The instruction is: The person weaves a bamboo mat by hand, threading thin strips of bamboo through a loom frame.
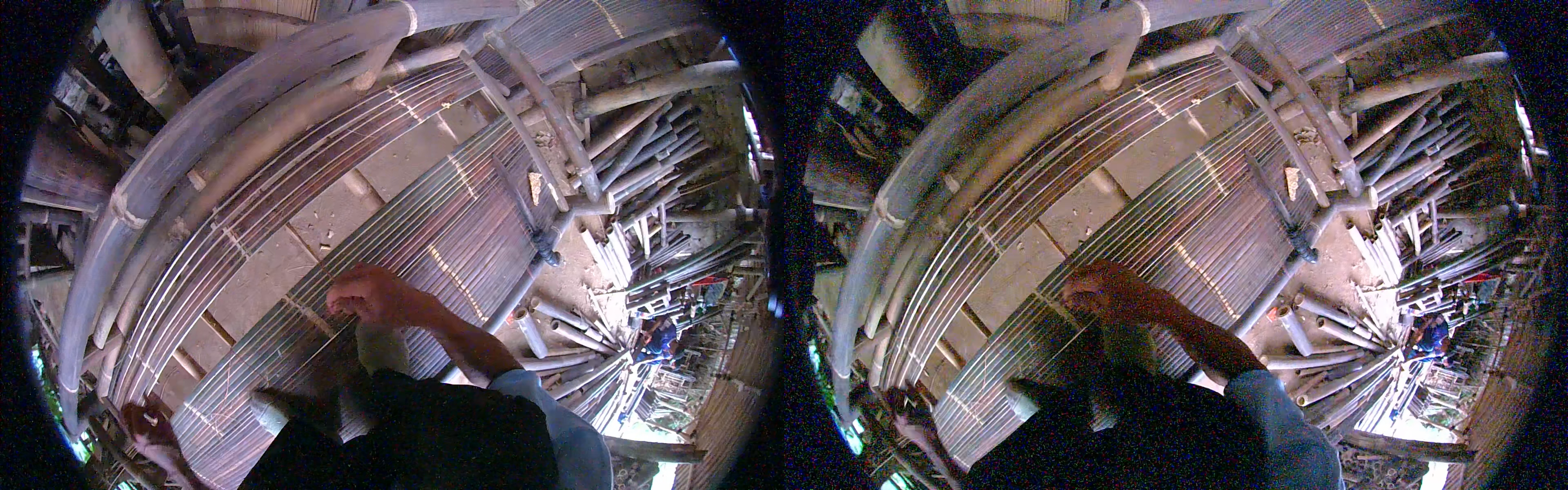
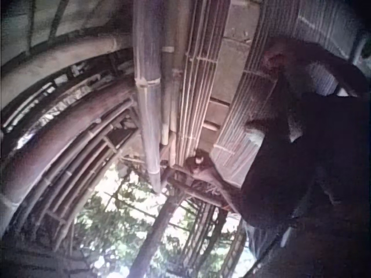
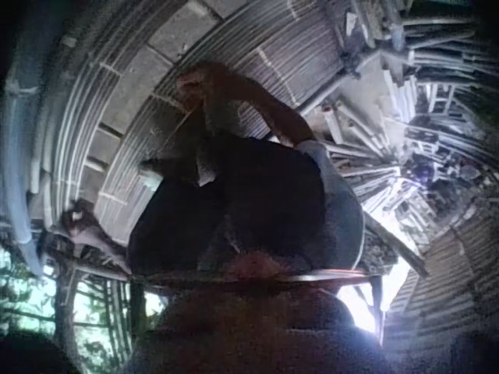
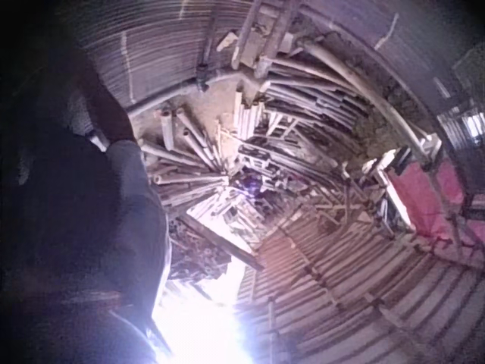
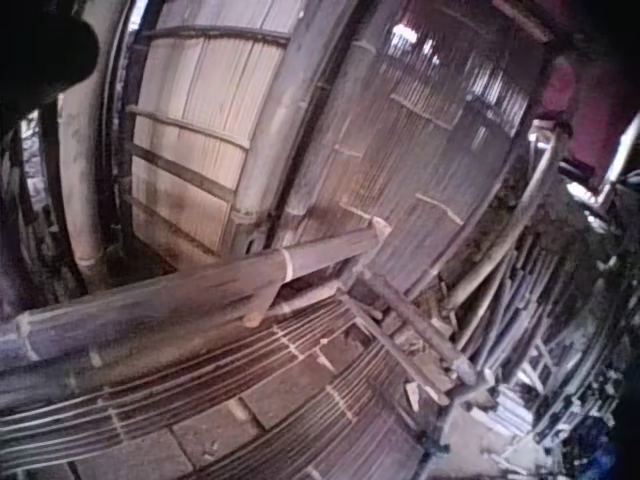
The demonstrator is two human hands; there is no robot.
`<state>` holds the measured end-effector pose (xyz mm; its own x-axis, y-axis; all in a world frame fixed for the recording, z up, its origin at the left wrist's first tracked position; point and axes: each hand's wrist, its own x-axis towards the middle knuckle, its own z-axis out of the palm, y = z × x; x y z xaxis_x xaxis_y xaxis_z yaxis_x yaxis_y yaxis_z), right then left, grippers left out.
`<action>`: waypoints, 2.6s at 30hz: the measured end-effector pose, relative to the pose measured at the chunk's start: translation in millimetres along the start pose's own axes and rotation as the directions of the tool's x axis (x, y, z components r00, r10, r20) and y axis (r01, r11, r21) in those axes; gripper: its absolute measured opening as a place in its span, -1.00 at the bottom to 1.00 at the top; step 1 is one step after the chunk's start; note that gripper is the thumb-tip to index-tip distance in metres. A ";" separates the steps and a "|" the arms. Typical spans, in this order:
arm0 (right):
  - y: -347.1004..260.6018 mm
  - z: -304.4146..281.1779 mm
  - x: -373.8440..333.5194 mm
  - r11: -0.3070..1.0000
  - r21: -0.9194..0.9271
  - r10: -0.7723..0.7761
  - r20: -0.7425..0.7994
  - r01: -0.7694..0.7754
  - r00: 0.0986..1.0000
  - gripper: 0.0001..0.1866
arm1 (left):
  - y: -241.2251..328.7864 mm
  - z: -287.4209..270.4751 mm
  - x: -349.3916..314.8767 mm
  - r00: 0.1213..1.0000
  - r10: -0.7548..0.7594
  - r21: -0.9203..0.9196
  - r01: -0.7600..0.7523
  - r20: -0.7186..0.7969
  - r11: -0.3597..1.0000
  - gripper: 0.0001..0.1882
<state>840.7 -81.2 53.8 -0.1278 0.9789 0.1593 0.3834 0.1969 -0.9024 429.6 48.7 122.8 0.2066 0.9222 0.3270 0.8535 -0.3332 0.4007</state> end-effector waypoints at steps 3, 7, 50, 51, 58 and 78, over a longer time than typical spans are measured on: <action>18.8 0.6 -16.2 0.991 -0.120 0.074 0.102 -0.062 0.992 -0.87 | -38.2 -30.6 -7.3 0.996 -0.088 0.089 0.087 0.009 0.992 -0.79; 13.4 23.4 -23.0 0.979 -0.153 0.183 0.357 -0.136 0.916 -0.76 | -27.5 -45.4 -6.0 0.991 -0.110 0.000 0.111 0.078 0.994 -0.75; 26.3 21.9 19.1 0.936 -0.339 0.091 -0.030 -0.096 0.995 -0.61 | 179.1 85.6 -80.2 0.514 0.775 -0.834 -0.186 0.368 0.519 -0.80; 17.9 25.1 12.1 0.955 -0.291 -0.043 0.087 0.067 0.995 -0.63 | 178.3 82.6 -78.0 0.513 0.796 -0.852 -0.210 0.321 0.480 -0.79; 19.3 44.8 -31.9 0.954 -0.185 -0.163 0.341 0.236 0.926 -0.69 | 177.0 73.0 -85.7 0.521 0.825 -0.874 -0.273 0.218 0.403 -0.80; 81.2 -44.3 -125.0 0.534 -0.461 0.168 -0.763 -0.708 0.624 -0.37 | 159.3 57.3 5.9 0.732 0.556 -0.683 -0.171 0.394 0.710 -0.49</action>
<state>928.3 -185.2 -21.6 0.6830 0.6850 0.2537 0.7173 -0.5634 -0.4100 594.2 12.3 139.6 0.8144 0.5669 0.1245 0.2437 -0.5286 0.8131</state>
